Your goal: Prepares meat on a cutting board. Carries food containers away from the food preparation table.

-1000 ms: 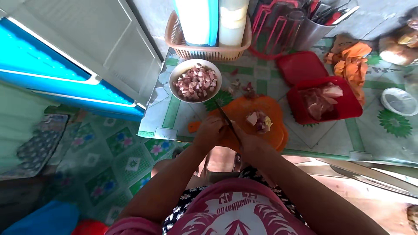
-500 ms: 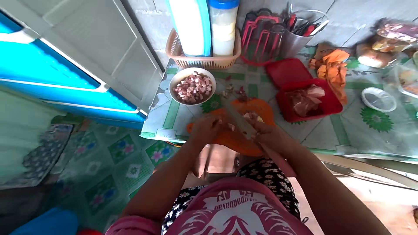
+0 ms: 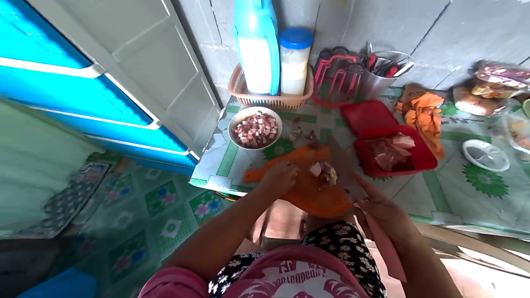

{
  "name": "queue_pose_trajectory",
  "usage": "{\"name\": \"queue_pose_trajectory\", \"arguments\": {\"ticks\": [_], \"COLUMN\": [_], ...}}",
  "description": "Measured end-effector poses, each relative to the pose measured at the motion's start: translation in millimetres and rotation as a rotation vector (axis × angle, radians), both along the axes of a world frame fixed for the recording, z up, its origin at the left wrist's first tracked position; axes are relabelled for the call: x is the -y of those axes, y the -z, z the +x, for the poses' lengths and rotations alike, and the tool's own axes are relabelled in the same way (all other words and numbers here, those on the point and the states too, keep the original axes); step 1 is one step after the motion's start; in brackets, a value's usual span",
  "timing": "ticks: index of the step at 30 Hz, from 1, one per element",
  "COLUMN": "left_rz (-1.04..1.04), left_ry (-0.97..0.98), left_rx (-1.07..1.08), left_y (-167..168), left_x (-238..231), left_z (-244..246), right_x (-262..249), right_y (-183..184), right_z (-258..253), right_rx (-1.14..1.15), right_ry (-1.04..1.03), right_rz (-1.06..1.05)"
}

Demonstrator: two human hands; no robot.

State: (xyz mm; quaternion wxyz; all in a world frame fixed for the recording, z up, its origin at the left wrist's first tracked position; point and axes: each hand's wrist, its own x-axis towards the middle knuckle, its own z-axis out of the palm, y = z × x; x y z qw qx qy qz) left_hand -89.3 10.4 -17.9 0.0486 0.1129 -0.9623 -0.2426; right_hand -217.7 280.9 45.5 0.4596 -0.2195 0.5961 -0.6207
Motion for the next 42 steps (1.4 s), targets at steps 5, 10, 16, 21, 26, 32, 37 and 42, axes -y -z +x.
{"name": "queue_pose_trajectory", "arguments": {"ticks": [5, 10, 16, 21, 26, 32, 37, 42], "left_rz": [-0.095, -0.185, 0.056, 0.167, 0.303, 0.076, 0.054, -0.025], "left_ry": [-0.133, -0.387, -0.17, -0.136, -0.239, -0.025, -0.042, -0.075], "left_rx": [-0.104, -0.05, 0.039, -0.004, -0.058, -0.069, -0.292, -0.415], "left_y": [-46.6, -89.1, -44.8, -10.1, -21.8, -1.3, 30.0, 40.8], "left_x": [40.6, 91.5, 9.1, -32.7, -17.6, 11.8, 6.4, 2.6], "left_z": [-3.2, -12.0, -30.9, -47.7, -31.7, 13.2, 24.0, 21.7], "right_x": [-24.3, -28.4, -22.9, -18.6, -24.5, -13.8, 20.6, 41.9], "right_y": [-6.5, -1.9, 5.1, 2.2, 1.6, 9.1, -3.8, -8.8], "right_z": [-0.1, -1.1, 3.5, 9.3, 12.0, 25.0, 41.9, 57.5], "right_rx": [0.019, -0.014, -0.048, -0.065, -0.111, -0.364, -0.795, -0.921], "right_ry": [0.113, 0.096, 0.092, 0.069, 0.069, -0.094, -0.416, -0.559], "right_rz": [-0.044, -0.02, 0.029, 0.059, 0.083, 0.346, 0.717, 0.81]}}
